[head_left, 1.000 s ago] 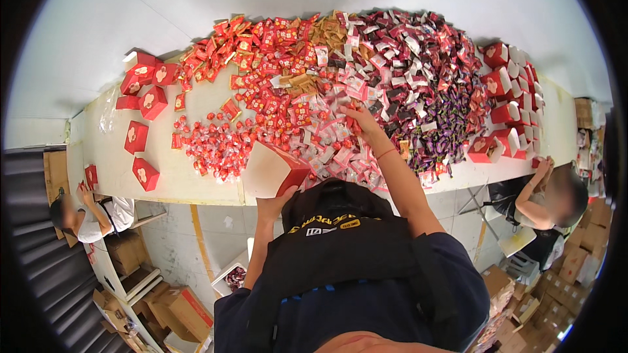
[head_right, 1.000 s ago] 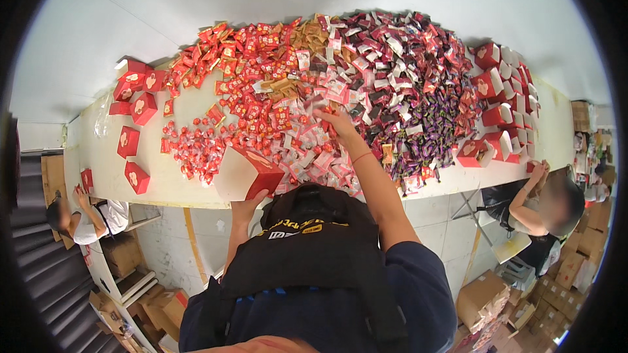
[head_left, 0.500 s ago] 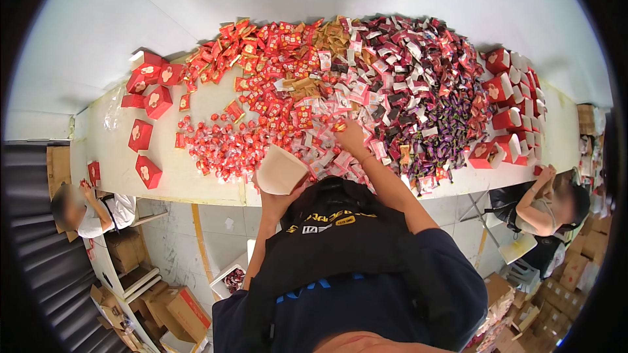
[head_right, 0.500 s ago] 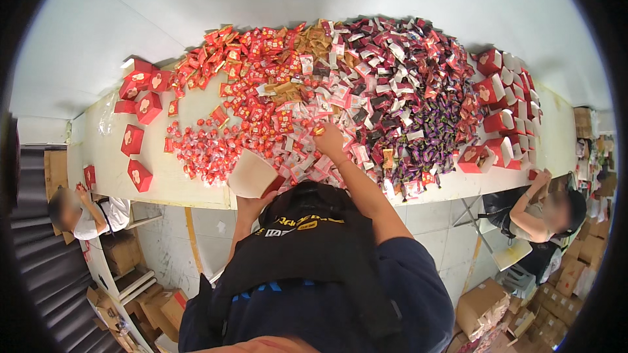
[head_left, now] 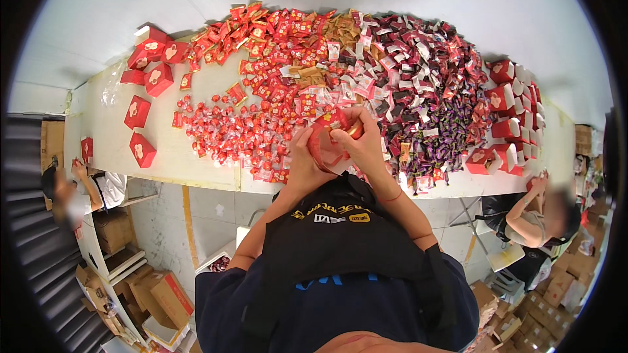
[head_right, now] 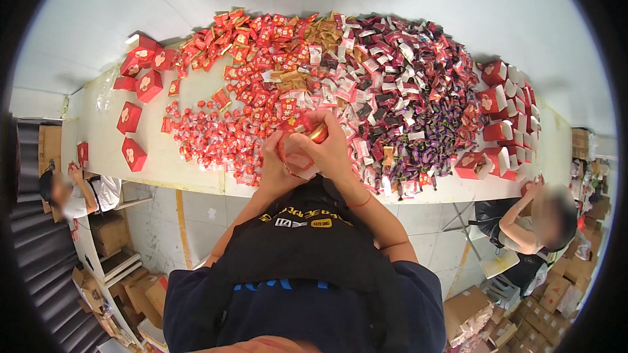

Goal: The person repeatedly picks small wrapped candies from a large pile on a table and places them into small red boxes. The person handles the candies by hand and arranges them inside the boxes, which are then set aside.

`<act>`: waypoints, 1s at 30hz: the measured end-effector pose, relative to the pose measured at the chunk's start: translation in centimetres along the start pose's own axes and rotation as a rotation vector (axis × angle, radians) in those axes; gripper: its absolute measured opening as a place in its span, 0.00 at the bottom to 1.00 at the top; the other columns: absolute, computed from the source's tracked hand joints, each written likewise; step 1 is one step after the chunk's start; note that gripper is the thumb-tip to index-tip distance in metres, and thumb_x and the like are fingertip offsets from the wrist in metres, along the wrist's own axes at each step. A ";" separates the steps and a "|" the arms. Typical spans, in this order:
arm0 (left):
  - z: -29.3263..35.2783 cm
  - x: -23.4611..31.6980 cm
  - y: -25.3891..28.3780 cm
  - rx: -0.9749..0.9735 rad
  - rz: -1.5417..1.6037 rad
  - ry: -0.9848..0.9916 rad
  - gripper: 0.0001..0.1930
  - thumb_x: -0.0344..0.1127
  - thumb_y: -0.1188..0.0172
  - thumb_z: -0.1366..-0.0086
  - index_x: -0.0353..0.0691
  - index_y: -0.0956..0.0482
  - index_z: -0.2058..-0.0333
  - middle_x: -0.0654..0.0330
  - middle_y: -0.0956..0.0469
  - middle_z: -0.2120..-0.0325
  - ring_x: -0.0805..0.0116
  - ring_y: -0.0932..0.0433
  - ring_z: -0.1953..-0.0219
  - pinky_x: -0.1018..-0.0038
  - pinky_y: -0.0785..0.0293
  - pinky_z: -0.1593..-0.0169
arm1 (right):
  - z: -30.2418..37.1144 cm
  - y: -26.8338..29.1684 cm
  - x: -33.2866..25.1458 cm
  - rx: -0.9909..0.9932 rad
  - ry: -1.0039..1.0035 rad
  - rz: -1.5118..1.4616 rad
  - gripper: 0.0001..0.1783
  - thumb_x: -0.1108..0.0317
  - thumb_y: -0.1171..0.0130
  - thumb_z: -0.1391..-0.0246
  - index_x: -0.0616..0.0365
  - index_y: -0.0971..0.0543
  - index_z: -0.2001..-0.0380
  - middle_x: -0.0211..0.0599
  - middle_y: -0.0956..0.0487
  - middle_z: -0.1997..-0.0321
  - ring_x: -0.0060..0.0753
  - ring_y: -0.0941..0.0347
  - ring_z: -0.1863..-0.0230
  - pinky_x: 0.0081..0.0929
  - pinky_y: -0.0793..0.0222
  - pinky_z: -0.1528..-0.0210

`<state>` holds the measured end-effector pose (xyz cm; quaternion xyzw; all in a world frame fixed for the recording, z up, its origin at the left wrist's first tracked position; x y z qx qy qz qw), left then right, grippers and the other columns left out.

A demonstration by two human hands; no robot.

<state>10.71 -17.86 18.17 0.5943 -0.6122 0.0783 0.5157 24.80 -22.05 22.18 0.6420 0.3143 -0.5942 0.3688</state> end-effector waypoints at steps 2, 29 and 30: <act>0.5 -1.1 -1.4 0.033 0.175 -0.007 0.51 0.40 0.22 0.63 0.40 0.50 0.46 0.49 0.35 0.54 0.49 0.32 0.53 0.57 0.37 0.50 | 1.2 -0.8 0.1 0.089 0.024 -0.184 0.15 0.66 0.36 0.51 0.62 0.28 0.63 0.28 0.28 0.69 0.17 0.33 0.67 0.18 0.35 0.62; -2.0 -11.6 -1.7 -0.042 0.188 0.635 0.26 0.36 0.26 0.54 0.31 0.26 0.58 0.57 0.24 0.62 0.66 0.25 0.61 0.71 0.28 0.56 | -33.1 4.0 26.1 -0.010 0.145 0.923 0.13 0.74 0.48 0.55 0.59 0.25 0.62 0.52 0.23 0.66 0.51 0.26 0.59 0.40 0.29 0.57; -2.4 -11.8 -2.3 -0.044 0.189 0.623 0.26 0.36 0.26 0.54 0.32 0.26 0.58 0.57 0.23 0.63 0.65 0.25 0.62 0.71 0.28 0.56 | -34.0 4.5 27.2 -0.008 0.073 1.047 0.12 0.74 0.47 0.54 0.59 0.24 0.63 0.49 0.23 0.64 0.48 0.26 0.57 0.39 0.29 0.56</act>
Point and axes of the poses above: each hand's wrist, its own z-axis away from the middle knuckle, its own y-axis out of the back of the hand, x = y × z, the point moved 4 cm from there along -z, towards the middle knuckle
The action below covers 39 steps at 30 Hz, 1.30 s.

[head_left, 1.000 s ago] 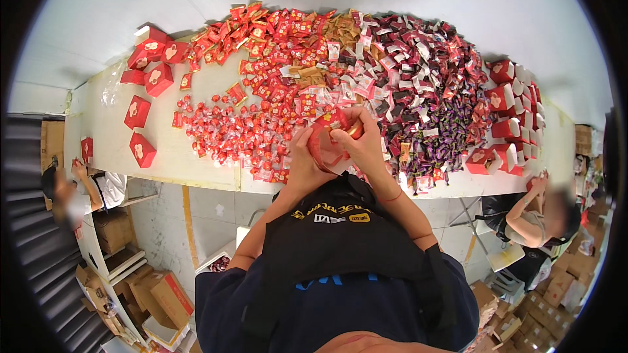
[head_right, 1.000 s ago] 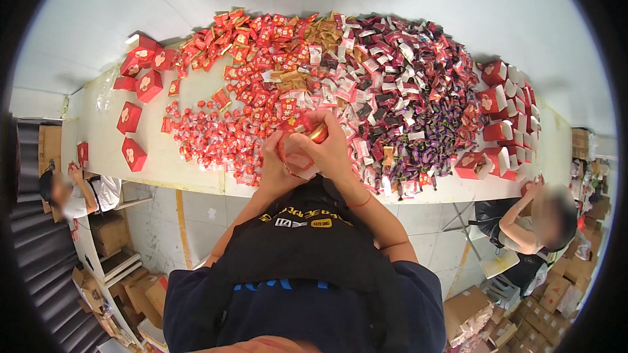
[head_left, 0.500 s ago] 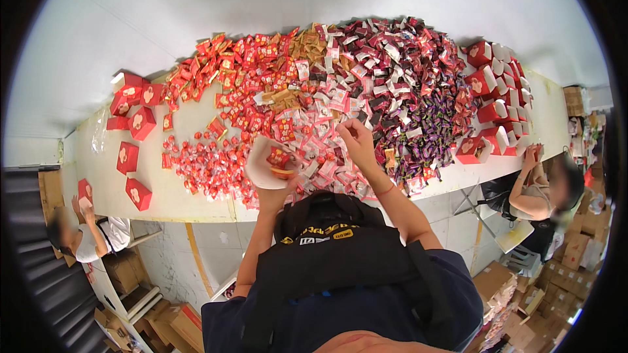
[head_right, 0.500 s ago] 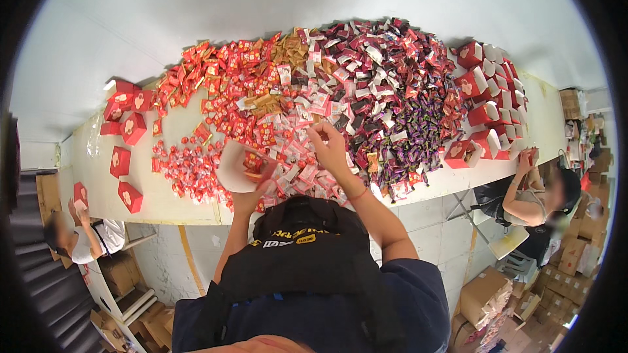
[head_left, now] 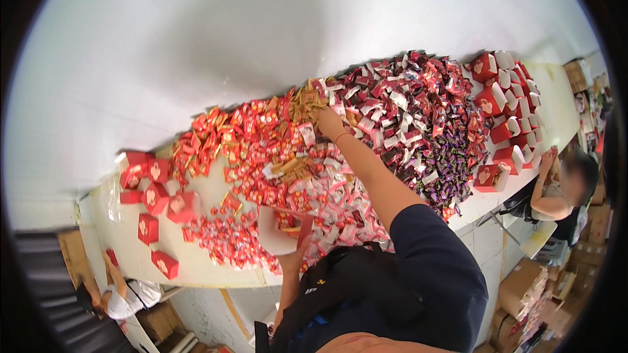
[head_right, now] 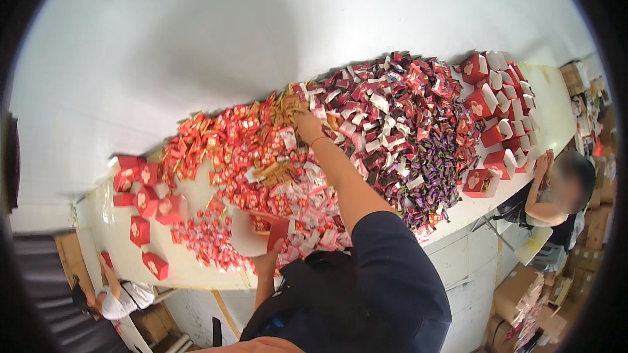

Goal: The person repeatedly picks small wrapped candies from a large pile on a table and places them into small red boxes. The person handles the candies by hand and arranges them inside the boxes, which are then set aside.

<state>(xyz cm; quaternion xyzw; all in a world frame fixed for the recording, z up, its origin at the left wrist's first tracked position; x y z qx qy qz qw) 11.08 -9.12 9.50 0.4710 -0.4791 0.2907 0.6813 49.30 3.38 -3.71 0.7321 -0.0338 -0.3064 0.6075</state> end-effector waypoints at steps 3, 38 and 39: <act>-0.8 -1.5 -1.5 -0.032 0.000 0.054 0.26 0.36 0.26 0.55 0.31 0.26 0.59 0.57 0.24 0.64 0.65 0.25 0.64 0.71 0.28 0.57 | -1.3 -3.2 1.2 -0.097 -0.141 0.207 0.10 0.72 0.44 0.54 0.57 0.22 0.65 0.43 0.24 0.59 0.41 0.28 0.51 0.36 0.28 0.57; 0.7 -2.4 -4.7 -0.247 -0.115 0.079 0.29 0.29 0.28 0.52 0.29 0.31 0.53 0.54 0.25 0.60 0.66 0.25 0.62 0.73 0.27 0.56 | 27.7 11.2 8.1 0.510 -0.846 -0.531 0.22 0.52 0.43 0.47 0.63 0.25 0.79 0.45 0.25 0.78 0.40 0.30 0.78 0.35 0.35 0.72; 0.9 -3.6 -5.2 -0.277 -0.090 0.105 0.28 0.29 0.28 0.52 0.29 0.31 0.53 0.54 0.25 0.60 0.66 0.25 0.62 0.73 0.27 0.56 | 31.3 11.2 11.1 0.637 -0.841 -0.407 0.19 0.57 0.45 0.44 0.63 0.24 0.79 0.45 0.25 0.78 0.42 0.28 0.77 0.36 0.34 0.72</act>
Point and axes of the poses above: each hand's wrist, its own z-axis away from the middle knuckle, its own y-axis out of the back of the hand, x = y × z, the point moved 4 cm from there along -z, towards the middle knuckle
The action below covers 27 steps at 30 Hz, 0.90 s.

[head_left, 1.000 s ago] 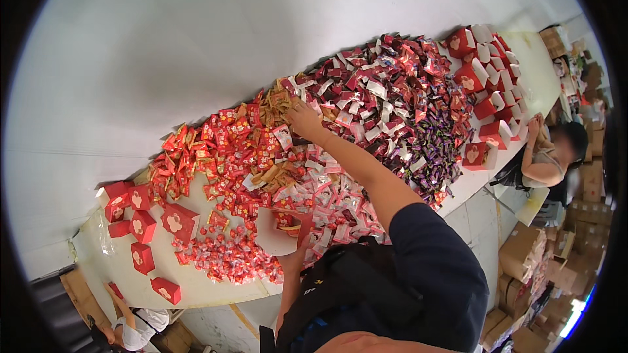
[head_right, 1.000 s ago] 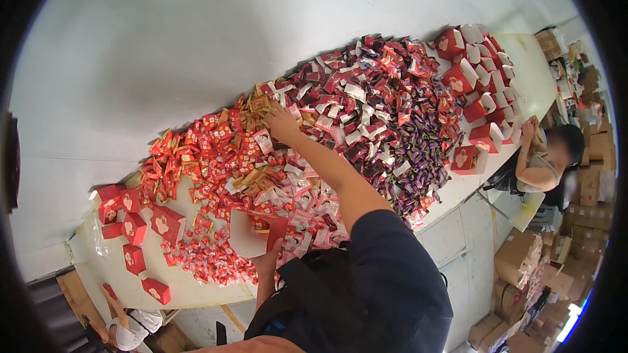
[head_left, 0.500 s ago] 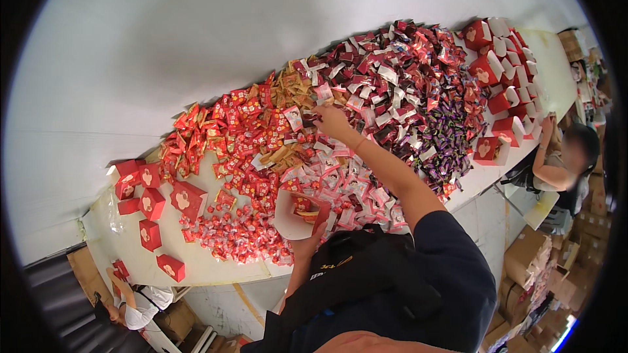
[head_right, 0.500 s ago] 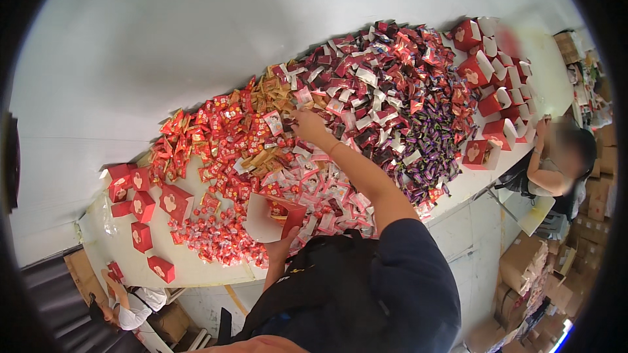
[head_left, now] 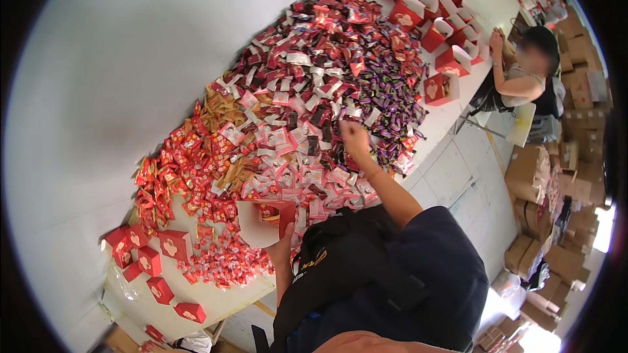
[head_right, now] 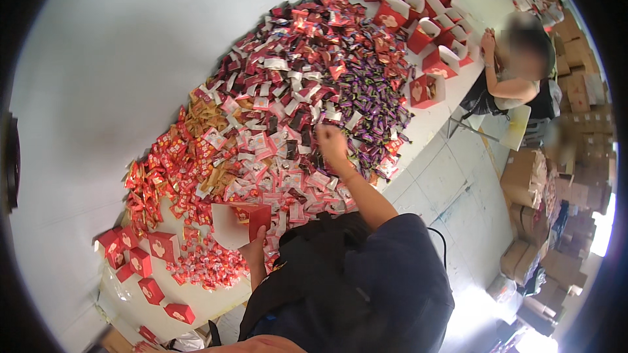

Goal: The person repeatedly picks small wrapped candies from a large pile on a table and places them into small red boxes. The person handles the candies by hand and arranges them inside the boxes, which are then set aside.

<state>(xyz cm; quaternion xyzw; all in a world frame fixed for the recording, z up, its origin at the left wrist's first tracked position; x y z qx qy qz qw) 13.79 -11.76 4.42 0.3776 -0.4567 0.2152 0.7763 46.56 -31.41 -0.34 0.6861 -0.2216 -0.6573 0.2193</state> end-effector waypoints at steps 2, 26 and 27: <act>0.0 -0.8 -0.7 -0.029 0.034 0.024 0.29 0.29 0.28 0.52 0.29 0.32 0.53 0.55 0.26 0.60 0.66 0.26 0.61 0.73 0.28 0.55 | -0.9 3.8 7.2 0.002 -0.058 0.131 0.13 0.61 0.48 0.44 0.59 0.22 0.71 0.47 0.23 0.70 0.50 0.27 0.68 0.41 0.33 0.67; -0.6 7.9 -8.8 -0.153 -0.090 -0.048 0.34 0.36 0.25 0.55 0.30 0.32 0.52 0.54 0.28 0.56 0.63 0.29 0.56 0.70 0.31 0.50 | -18.3 7.0 1.6 -0.121 0.144 0.220 0.22 0.67 0.41 0.54 0.49 0.29 0.53 0.37 0.23 0.75 0.45 0.25 0.71 0.39 0.31 0.70; -0.6 7.3 -8.8 -0.162 -0.064 -0.060 0.36 0.36 0.25 0.56 0.29 0.33 0.50 0.53 0.29 0.55 0.63 0.29 0.55 0.70 0.31 0.50 | -19.7 5.1 1.5 -0.128 0.324 0.387 0.26 0.69 0.43 0.56 0.45 0.30 0.49 0.38 0.22 0.67 0.45 0.24 0.65 0.41 0.29 0.66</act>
Point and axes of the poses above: each hand's wrist, its own z-axis away from the middle knuckle, its own y-axis out of the back of the hand, x = y × z, the point moved 4 cm from there along -z, towards the middle knuckle
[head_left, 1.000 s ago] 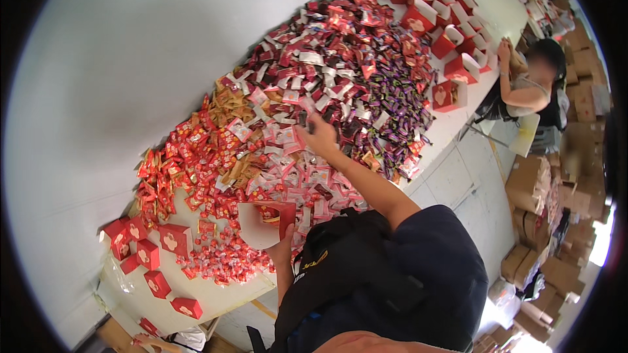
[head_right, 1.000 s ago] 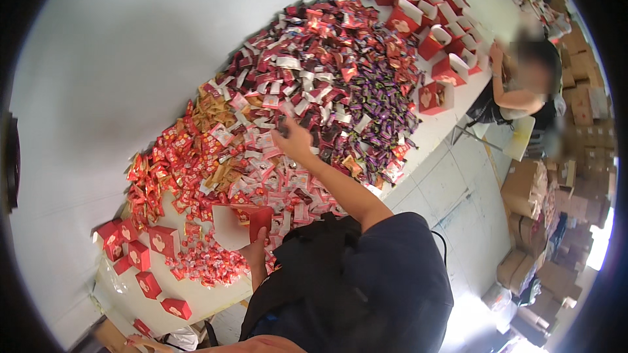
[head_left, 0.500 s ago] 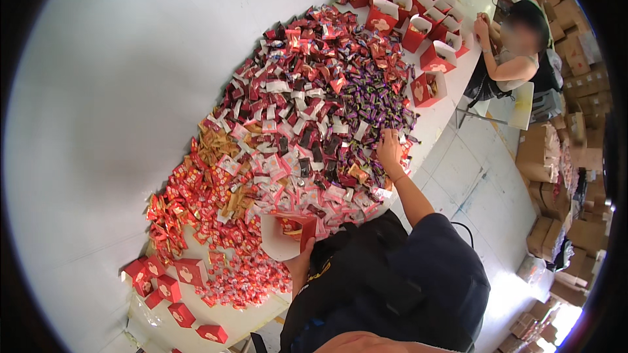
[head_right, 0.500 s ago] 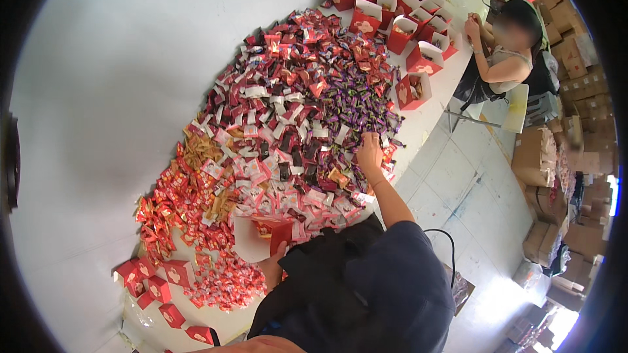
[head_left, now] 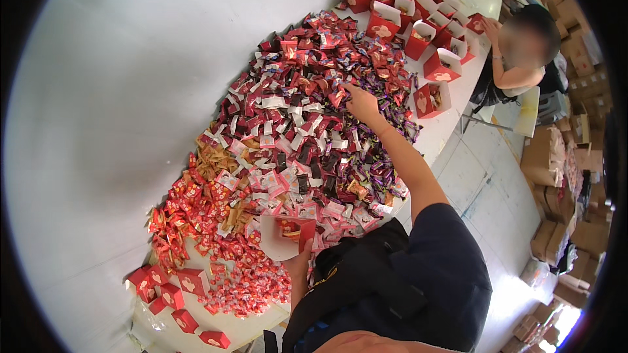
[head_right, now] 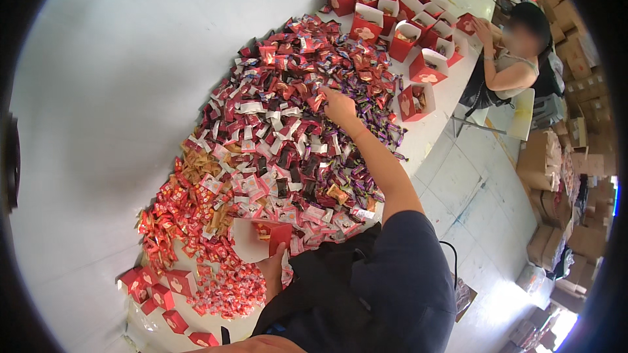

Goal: The person repeatedly picks small wrapped candies from a large pile on a table and places them into small red boxes. The person handles the candies by hand and arranges them inside the boxes, which are then set aside.

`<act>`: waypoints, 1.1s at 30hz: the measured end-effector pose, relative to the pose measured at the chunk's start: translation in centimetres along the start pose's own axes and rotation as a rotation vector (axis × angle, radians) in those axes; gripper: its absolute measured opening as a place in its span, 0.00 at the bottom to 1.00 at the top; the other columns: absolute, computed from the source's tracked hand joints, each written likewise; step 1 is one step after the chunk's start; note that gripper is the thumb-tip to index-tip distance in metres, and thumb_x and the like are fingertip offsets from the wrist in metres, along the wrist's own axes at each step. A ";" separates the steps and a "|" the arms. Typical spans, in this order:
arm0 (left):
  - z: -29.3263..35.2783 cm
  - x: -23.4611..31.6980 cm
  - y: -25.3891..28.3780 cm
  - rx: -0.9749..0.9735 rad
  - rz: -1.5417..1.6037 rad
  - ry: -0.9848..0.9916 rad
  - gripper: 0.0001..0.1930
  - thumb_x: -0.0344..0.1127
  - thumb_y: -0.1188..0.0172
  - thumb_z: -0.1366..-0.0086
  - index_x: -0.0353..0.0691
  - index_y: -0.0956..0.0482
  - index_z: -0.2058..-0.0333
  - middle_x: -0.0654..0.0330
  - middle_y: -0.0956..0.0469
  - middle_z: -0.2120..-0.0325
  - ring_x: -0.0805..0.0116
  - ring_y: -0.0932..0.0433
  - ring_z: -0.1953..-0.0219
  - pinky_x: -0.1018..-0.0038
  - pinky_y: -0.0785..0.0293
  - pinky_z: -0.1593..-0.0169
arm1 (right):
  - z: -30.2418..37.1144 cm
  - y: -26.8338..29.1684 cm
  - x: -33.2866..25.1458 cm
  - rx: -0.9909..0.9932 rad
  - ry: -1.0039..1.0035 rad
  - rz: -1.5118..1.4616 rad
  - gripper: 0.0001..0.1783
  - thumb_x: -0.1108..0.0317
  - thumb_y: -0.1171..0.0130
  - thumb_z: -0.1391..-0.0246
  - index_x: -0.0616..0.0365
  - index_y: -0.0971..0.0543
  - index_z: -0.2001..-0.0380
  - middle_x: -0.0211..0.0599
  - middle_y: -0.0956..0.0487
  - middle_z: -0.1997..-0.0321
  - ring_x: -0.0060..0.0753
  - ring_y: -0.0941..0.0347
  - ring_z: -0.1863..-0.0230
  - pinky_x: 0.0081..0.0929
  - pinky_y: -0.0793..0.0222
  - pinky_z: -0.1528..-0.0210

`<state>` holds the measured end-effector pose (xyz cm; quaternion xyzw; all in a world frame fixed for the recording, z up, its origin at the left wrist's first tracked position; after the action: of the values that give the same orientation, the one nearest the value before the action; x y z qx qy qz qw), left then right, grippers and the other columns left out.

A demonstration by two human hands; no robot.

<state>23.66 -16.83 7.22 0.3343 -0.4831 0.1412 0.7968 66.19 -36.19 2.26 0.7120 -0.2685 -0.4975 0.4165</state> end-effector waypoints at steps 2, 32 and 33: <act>-0.1 0.9 -0.1 -0.021 -0.007 -0.024 0.38 0.36 0.24 0.56 0.29 0.34 0.49 0.52 0.29 0.53 0.63 0.29 0.54 0.70 0.31 0.50 | -2.0 -2.5 1.6 -0.129 0.033 0.173 0.19 0.68 0.44 0.55 0.46 0.25 0.56 0.37 0.22 0.62 0.44 0.24 0.63 0.40 0.28 0.64; 10.0 7.8 -2.9 -0.075 0.419 -0.522 0.59 0.30 0.23 0.62 0.42 0.62 0.41 0.45 0.42 0.45 0.54 0.36 0.41 0.63 0.34 0.41 | 30.0 17.9 -21.4 -0.289 0.371 -0.923 0.46 0.58 0.31 0.58 0.65 0.42 0.41 0.47 0.34 0.42 0.43 0.43 0.37 0.37 0.50 0.36; 10.7 8.8 -4.3 -0.146 0.500 -0.597 0.55 0.29 0.24 0.60 0.39 0.58 0.40 0.48 0.42 0.45 0.57 0.32 0.46 0.65 0.32 0.43 | 31.1 17.9 -19.6 -0.254 0.359 -0.762 0.54 0.57 0.27 0.63 0.65 0.46 0.37 0.47 0.36 0.40 0.43 0.44 0.36 0.37 0.51 0.35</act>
<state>23.11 -27.99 16.43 0.1751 -0.7689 0.1927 0.5840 30.66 -39.84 22.25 0.7785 0.1532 -0.5132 0.3273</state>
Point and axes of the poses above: each hand's wrist, its own z-axis away from the middle knuckle, its own y-axis out of the back of the hand, x = y × z, the point moved 4 cm from there along -z, towards the middle knuckle
